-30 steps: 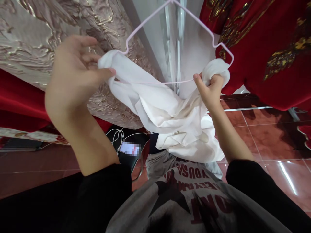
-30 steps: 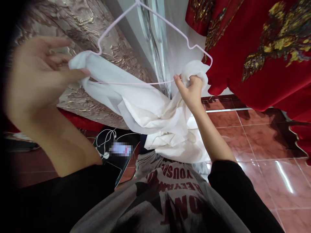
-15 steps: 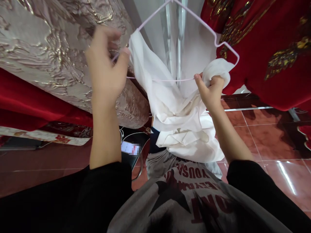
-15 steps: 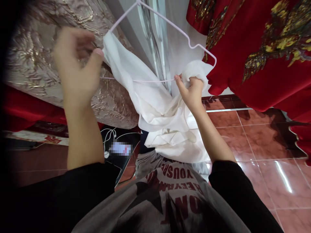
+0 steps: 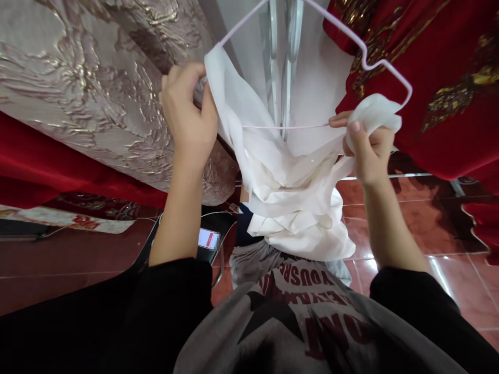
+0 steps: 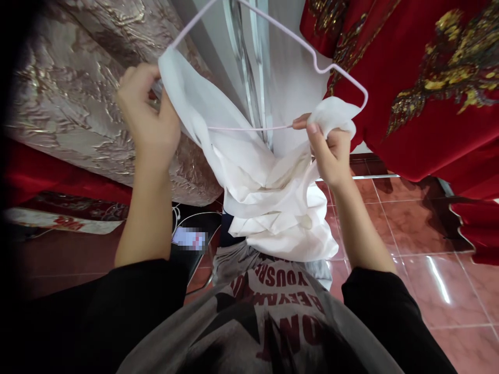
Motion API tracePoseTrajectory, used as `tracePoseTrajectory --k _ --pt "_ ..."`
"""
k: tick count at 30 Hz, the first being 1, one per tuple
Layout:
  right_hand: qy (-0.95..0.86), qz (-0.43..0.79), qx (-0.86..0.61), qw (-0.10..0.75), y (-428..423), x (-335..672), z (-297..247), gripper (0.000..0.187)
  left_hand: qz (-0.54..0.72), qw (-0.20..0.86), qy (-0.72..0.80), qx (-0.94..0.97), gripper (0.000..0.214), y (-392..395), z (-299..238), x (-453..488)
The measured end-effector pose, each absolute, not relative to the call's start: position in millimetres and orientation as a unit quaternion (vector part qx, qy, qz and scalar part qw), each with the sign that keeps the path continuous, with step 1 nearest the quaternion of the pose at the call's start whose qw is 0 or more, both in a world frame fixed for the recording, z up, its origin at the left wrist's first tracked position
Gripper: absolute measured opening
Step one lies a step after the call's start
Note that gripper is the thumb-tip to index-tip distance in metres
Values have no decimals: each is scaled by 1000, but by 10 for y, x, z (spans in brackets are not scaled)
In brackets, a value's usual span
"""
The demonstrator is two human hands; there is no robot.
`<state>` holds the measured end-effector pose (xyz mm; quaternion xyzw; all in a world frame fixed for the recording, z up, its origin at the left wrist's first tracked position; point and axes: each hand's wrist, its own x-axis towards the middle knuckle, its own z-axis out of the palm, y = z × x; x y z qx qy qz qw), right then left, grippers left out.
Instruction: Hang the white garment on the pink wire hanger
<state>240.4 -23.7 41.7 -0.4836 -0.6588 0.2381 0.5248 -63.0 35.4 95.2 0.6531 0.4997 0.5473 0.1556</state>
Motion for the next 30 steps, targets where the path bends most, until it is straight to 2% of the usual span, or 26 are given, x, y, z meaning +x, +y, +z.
tracePoseTrajectory --k 4,7,9,13,16,20,25,30 --pt "-676 287 -431 524 -442 2613 612 38 570 191 492 630 12 345 948 -642" --pt "-639 396 -421 508 -505 2843 659 39 539 141 494 668 17 353 916 -691" --pt "-609 441 -450 482 -451 3010 664 37 508 100 494 698 20 363 893 -720" --pt "-487 453 -593 454 -165 3214 752 10 501 92 505 697 20 404 863 -742" --pt "-442 399 -697 401 22 3181 944 17 540 120 494 670 20 478 830 -758" --pt "-503 220 -791 269 119 2974 1295 17 560 133 479 663 27 586 772 -794" --pt "-605 73 -752 252 100 2665 1665 21 538 100 477 687 26 629 753 -811" --pt "-695 -38 -686 211 38 2432 1739 21 516 73 484 703 18 654 728 -807"
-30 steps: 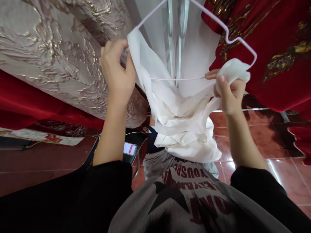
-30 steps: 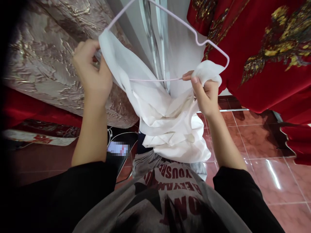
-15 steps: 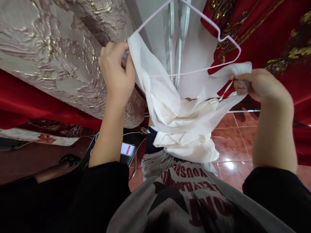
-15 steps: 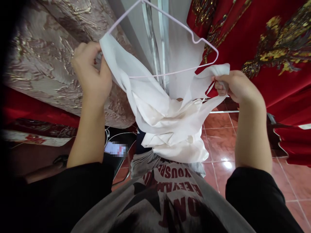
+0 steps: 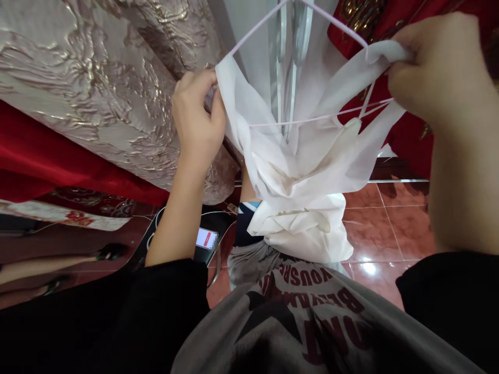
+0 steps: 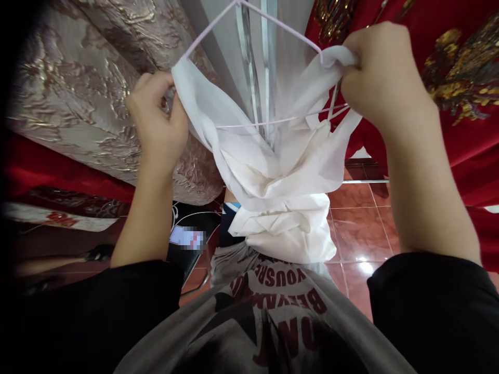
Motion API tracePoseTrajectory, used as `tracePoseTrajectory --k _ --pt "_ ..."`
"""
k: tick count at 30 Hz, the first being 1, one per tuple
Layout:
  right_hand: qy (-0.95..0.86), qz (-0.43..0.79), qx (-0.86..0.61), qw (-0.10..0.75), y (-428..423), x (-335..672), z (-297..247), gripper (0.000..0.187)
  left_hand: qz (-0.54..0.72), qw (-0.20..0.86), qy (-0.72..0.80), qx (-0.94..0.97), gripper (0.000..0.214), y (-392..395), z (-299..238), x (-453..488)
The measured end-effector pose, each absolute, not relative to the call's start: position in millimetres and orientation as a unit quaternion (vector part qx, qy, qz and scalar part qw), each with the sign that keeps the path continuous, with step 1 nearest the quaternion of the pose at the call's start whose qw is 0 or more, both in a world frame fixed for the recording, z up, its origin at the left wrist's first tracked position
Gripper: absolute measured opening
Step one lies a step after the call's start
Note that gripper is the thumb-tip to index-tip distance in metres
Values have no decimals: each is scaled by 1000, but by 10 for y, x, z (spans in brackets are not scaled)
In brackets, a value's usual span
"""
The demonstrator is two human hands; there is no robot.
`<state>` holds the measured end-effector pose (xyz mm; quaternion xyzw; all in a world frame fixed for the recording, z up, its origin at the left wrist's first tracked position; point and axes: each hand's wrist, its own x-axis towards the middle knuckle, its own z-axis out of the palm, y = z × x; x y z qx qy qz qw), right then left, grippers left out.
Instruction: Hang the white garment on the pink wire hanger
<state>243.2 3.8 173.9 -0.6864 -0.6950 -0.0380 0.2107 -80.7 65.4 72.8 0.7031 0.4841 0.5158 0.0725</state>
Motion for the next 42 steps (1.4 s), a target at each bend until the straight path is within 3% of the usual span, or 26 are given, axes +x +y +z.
tracePoseTrajectory --k 3,6,8,16,20,23,28,31,35,42 --pt "-713 -99 -671 180 12 2335 1666 25 494 46 470 730 15 678 699 -821" --pt "-719 -93 -667 173 -44 2288 1562 10 495 45 460 736 17 701 683 -846" --pt "-744 -69 -637 189 -122 2298 1498 25 500 51 472 724 19 705 688 -853" --pt "-747 -61 -532 393 -286 2388 1324 24 560 145 455 677 18 671 686 -752" --pt "-817 -24 -435 377 88 2278 987 27 531 84 463 705 12 700 621 -761" --pt "-848 5 -416 329 370 2177 616 38 505 18 428 749 32 635 555 -782" --pt "-807 -16 -473 352 408 2045 180 40 644 -61 392 654 43 281 206 -621" --pt "-783 -48 -477 395 262 1963 75 41 707 34 439 554 52 67 -167 -384" --pt "-783 -70 -456 417 128 1844 -1 39 670 220 426 566 56 -54 -506 -112" --pt "-767 -61 -464 438 145 1802 -61 40 696 224 385 562 53 120 -320 -164"
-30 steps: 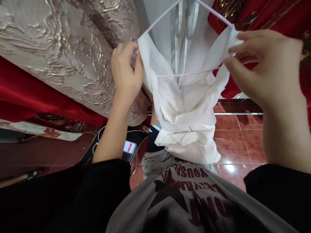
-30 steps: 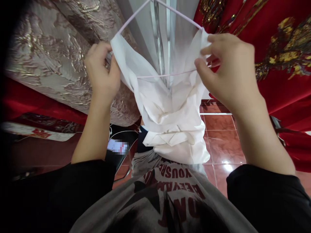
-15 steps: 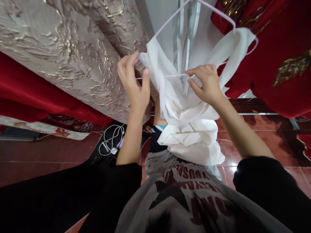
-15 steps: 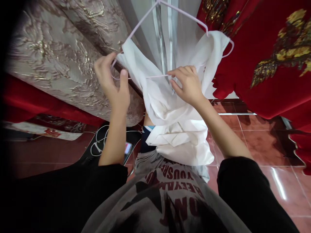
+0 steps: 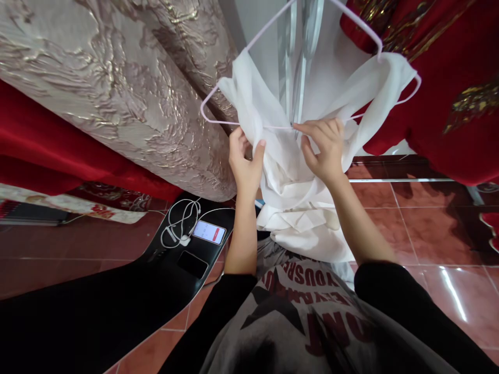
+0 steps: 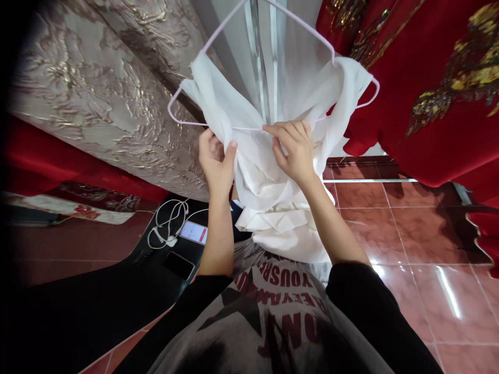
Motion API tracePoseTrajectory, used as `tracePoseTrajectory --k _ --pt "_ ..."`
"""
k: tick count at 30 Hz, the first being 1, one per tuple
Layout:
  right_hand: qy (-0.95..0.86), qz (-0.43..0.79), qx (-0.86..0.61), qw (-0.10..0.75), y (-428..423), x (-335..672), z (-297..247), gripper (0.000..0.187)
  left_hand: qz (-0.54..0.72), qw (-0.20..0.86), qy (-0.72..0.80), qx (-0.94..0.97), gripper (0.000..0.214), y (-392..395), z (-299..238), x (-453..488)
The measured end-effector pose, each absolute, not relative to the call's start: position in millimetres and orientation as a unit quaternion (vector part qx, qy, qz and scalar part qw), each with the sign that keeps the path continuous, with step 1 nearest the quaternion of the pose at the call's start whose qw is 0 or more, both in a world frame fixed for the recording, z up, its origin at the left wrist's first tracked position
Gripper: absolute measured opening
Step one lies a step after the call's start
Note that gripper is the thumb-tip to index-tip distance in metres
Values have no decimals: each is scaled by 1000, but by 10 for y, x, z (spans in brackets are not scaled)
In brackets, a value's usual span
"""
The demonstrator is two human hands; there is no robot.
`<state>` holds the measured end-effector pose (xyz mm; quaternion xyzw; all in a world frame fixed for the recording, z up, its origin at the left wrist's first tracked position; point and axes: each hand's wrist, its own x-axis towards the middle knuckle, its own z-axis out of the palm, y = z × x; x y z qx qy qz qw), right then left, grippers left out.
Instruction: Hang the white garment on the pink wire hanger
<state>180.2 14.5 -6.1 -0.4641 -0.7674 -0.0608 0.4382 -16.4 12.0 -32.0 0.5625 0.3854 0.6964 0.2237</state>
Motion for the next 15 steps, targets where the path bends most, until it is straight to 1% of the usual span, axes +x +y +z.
tracePoseTrajectory --k 5,7,8,11,15 --pt "-753 -44 -442 485 188 1816 -68 36 697 258 406 532 21 113 -171 -164" --pt "-751 -39 -442 489 189 1828 -65 36 705 264 420 507 7 38 -115 -127" --pt "-751 -41 -447 484 186 1835 -61 36 710 270 421 496 7 -6 -81 -109" --pt "-748 -51 -467 468 178 1853 -48 37 719 306 398 481 18 -131 49 -79" --pt "-748 -49 -462 474 195 1854 -50 36 710 380 362 469 16 -202 269 -146"
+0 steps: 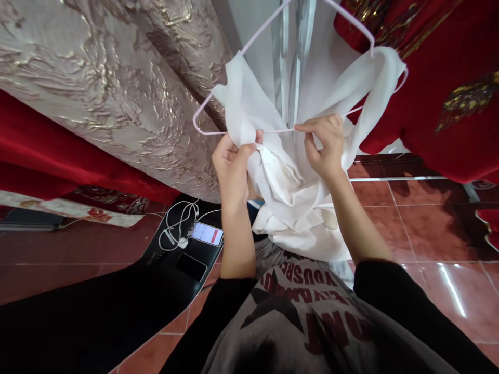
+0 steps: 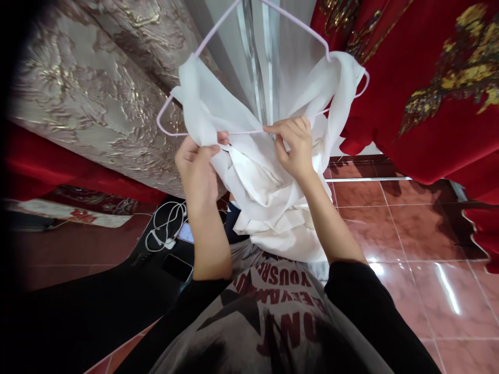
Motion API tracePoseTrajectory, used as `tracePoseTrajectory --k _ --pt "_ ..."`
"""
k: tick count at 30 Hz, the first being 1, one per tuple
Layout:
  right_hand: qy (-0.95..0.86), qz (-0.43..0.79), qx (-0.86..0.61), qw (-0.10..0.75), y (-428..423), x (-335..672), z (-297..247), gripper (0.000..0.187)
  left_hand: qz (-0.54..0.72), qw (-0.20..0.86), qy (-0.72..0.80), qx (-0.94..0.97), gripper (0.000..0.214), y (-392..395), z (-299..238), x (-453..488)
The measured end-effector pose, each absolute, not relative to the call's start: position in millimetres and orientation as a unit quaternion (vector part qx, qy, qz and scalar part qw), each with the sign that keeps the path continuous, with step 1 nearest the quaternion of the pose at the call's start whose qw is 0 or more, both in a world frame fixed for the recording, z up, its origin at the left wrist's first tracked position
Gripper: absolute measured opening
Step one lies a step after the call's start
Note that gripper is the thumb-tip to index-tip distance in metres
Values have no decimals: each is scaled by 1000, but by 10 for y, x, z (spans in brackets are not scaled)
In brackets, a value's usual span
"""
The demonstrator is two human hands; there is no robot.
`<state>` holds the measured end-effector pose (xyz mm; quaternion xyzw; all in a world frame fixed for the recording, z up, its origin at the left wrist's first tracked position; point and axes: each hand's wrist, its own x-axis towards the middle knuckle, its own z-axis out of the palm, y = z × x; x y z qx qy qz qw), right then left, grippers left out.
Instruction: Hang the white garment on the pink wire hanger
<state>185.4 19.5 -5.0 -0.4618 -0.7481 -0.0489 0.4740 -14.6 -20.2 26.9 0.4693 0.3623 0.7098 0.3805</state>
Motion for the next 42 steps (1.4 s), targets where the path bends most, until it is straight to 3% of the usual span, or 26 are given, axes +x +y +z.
tracePoseTrajectory --k 3,7,10,15,18,22,29,33,35,38,40,42 --pt "-753 -40 -455 474 218 1862 -63 35 663 428 345 508 9 -176 479 -304" --pt "-758 -33 -457 465 233 1926 -29 36 585 464 320 583 21 -93 809 -615" --pt "-753 -23 -463 467 233 1977 37 36 609 463 303 569 27 7 901 -899" --pt "-752 -9 -482 449 227 1980 81 32 734 430 281 444 47 175 357 -1270" --pt "-760 -7 -471 449 225 1926 34 33 744 417 314 418 66 165 -95 -1150" --pt "-765 -4 -446 466 197 1792 -42 35 704 450 360 415 49 53 -270 -571" --pt "-760 -3 -421 495 -57 1703 77 34 723 468 331 385 40 -59 61 58" --pt "-624 -81 -446 636 -155 1937 113 33 729 494 284 380 27 -85 121 60" --pt "-515 -83 -475 708 -108 2127 35 52 728 502 274 378 25 -81 120 66" --pt "-509 26 -484 712 55 2393 -171 86 718 505 290 381 29 -66 107 84" --pt "-553 74 -486 673 159 2482 -295 79 717 503 291 386 30 -59 104 82" --pt "-566 75 -508 645 212 2479 -342 59 720 502 281 389 29 -61 112 65"
